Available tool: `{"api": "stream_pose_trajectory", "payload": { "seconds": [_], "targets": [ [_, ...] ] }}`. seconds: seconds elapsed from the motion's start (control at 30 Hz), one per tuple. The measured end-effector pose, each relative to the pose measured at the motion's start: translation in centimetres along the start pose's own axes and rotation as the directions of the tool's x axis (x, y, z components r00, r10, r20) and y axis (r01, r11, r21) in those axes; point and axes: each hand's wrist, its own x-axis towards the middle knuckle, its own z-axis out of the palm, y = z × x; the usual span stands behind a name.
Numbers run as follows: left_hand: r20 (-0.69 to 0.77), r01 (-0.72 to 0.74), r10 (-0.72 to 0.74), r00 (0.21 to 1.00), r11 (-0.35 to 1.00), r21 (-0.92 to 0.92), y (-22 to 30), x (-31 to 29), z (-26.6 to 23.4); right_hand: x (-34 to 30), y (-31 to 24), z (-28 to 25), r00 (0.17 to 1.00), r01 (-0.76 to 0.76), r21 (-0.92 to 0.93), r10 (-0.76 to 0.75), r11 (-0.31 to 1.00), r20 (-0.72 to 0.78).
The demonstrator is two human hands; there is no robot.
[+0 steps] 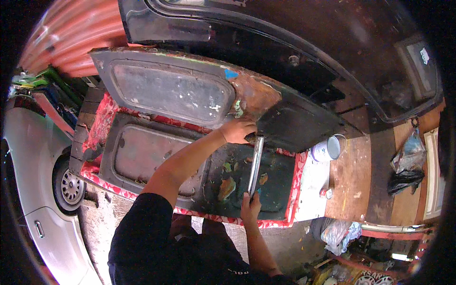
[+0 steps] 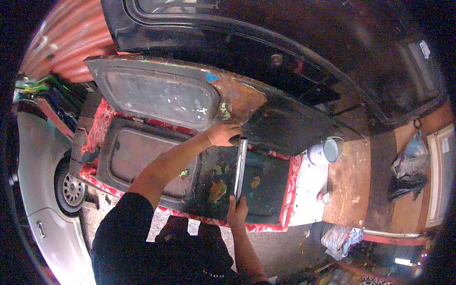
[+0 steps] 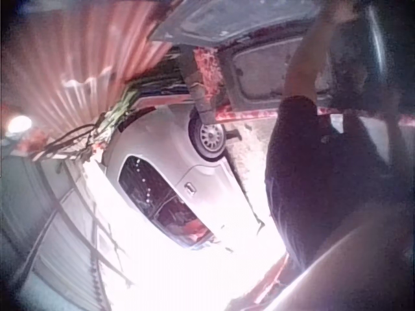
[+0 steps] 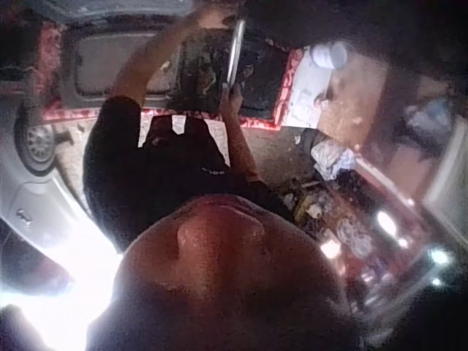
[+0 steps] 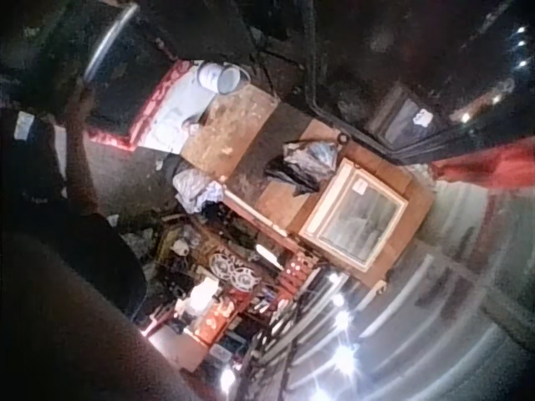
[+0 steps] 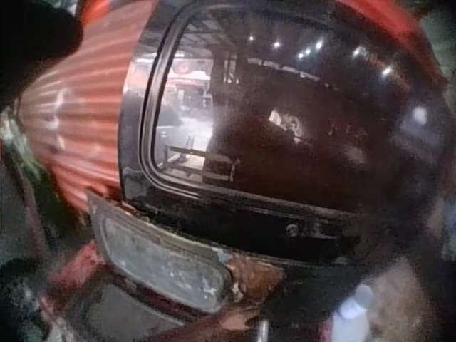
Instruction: The person uses a metal scraper to remove old paint and rust from the inside surface of a car trunk lid. They repeatedly scrape and peel away material, working across different sections of the lid's interior.
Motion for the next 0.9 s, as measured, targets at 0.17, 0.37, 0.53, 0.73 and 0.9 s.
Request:
{"api": "stream_pose_trajectory", "payload": {
  "seconds": [0.17, 0.37, 0.53, 0.73, 0.9],
  "targets": [
    [0.012, 0.092, -0.091, 0.996, 0.989, -0.113, 0.1, 0.5, -0.8, -0.3, -2.0, -1.2, 0.993, -0.117, 0.277, 0.112, 0.954, 0.033],
    [-0.019, 0.162, -0.167, 0.986, 0.974, -0.16, 0.0, 0.9, -1.2, 0.9, -7.0, -2.4, 0.999, -0.01, 0.422, 0.026, 0.906, -0.033],
    [-0.015, 0.193, -0.194, 0.981, 0.98, -0.053, 0.6, 0.6, 0.6, 3.0, -4.1, -0.3, 0.992, 0.111, -0.162, -0.1, 0.981, 0.07],
    [0.091, 0.188, -0.185, 0.978, 0.982, -0.017, 1.2, 1.4, -0.2, 0.7, -6.1, -3.4, 0.989, -0.119, 0.369, 0.142, 0.922, -0.037],
    [-0.094, 0.115, -0.114, 0.989, 0.993, 0.004, 0.3, 1.1, 0.2, 0.7, -5.9, -4.0, 0.982, -0.18, 0.331, 0.188, 0.926, 0.01]
  ]
}}
